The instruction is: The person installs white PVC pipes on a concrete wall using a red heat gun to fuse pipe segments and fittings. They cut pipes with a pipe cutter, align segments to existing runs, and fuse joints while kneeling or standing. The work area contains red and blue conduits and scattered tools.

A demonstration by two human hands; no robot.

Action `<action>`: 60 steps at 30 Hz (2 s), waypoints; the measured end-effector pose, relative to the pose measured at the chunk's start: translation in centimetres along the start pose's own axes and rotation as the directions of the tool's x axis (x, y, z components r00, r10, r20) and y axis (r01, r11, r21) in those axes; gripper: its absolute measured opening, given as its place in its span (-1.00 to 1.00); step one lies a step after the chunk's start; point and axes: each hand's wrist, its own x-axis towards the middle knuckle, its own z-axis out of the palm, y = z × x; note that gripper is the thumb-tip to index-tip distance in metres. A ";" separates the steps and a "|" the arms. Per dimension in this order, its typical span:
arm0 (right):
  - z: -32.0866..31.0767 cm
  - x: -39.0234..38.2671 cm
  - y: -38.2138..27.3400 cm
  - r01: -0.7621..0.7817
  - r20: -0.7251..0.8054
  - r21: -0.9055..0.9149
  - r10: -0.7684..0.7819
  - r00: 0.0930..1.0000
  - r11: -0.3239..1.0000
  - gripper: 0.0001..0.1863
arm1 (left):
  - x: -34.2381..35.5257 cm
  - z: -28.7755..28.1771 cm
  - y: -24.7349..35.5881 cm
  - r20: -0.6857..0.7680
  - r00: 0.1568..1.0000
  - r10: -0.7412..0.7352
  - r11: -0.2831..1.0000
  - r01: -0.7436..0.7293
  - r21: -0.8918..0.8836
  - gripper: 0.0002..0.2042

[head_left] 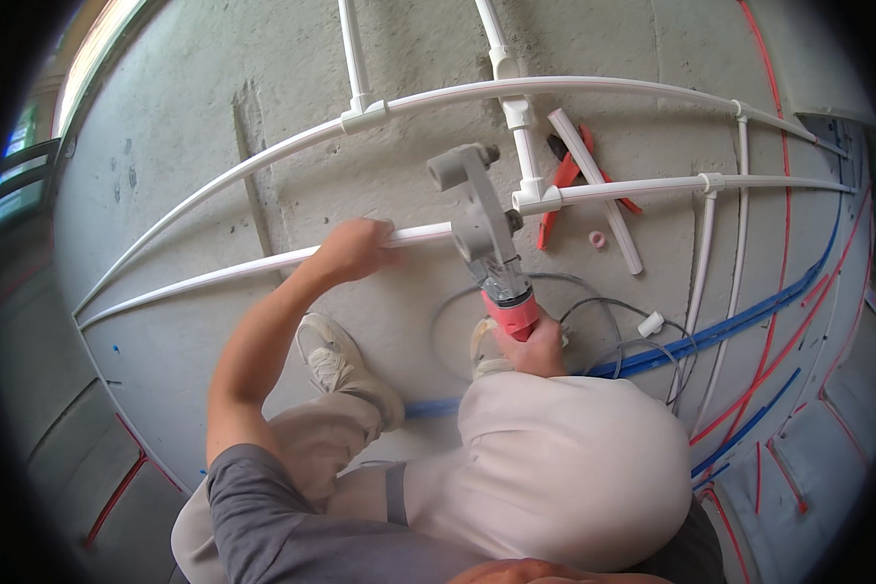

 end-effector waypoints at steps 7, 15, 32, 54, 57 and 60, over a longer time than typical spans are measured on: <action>-1.3 0.9 -0.4 0.109 -0.053 0.196 -0.100 0.994 0.975 -0.57 | -0.5 2.4 3.6 -0.186 0.873 0.452 0.874 -0.390 0.290 -0.31; 1.3 0.1 -0.5 0.077 -0.035 -0.061 -0.079 0.996 0.995 -0.51 | 0.2 1.6 4.8 -0.106 0.994 0.030 0.990 -0.015 0.140 -0.62; -2.8 -2.0 -0.1 0.191 -0.210 -0.093 -0.206 0.956 0.977 -0.60 | -4.3 16.9 8.0 -0.032 0.863 0.504 0.852 -0.490 0.184 -0.55; 2.3 0.6 1.1 -0.006 0.004 -0.118 0.007 1.000 0.993 -0.51 | -0.1 2.7 1.0 -0.251 0.947 0.202 0.958 -0.137 0.253 -0.60; 2.3 1.0 1.8 -0.046 0.031 -0.063 0.048 0.998 0.997 -0.54 | -0.3 2.9 1.0 -0.340 0.914 0.219 0.968 -0.161 0.191 -0.70; 2.3 1.1 2.6 -0.087 0.006 -0.088 0.088 0.996 0.992 -0.57 | -0.9 1.7 1.1 -0.323 0.940 0.108 0.994 -0.109 0.015 -0.72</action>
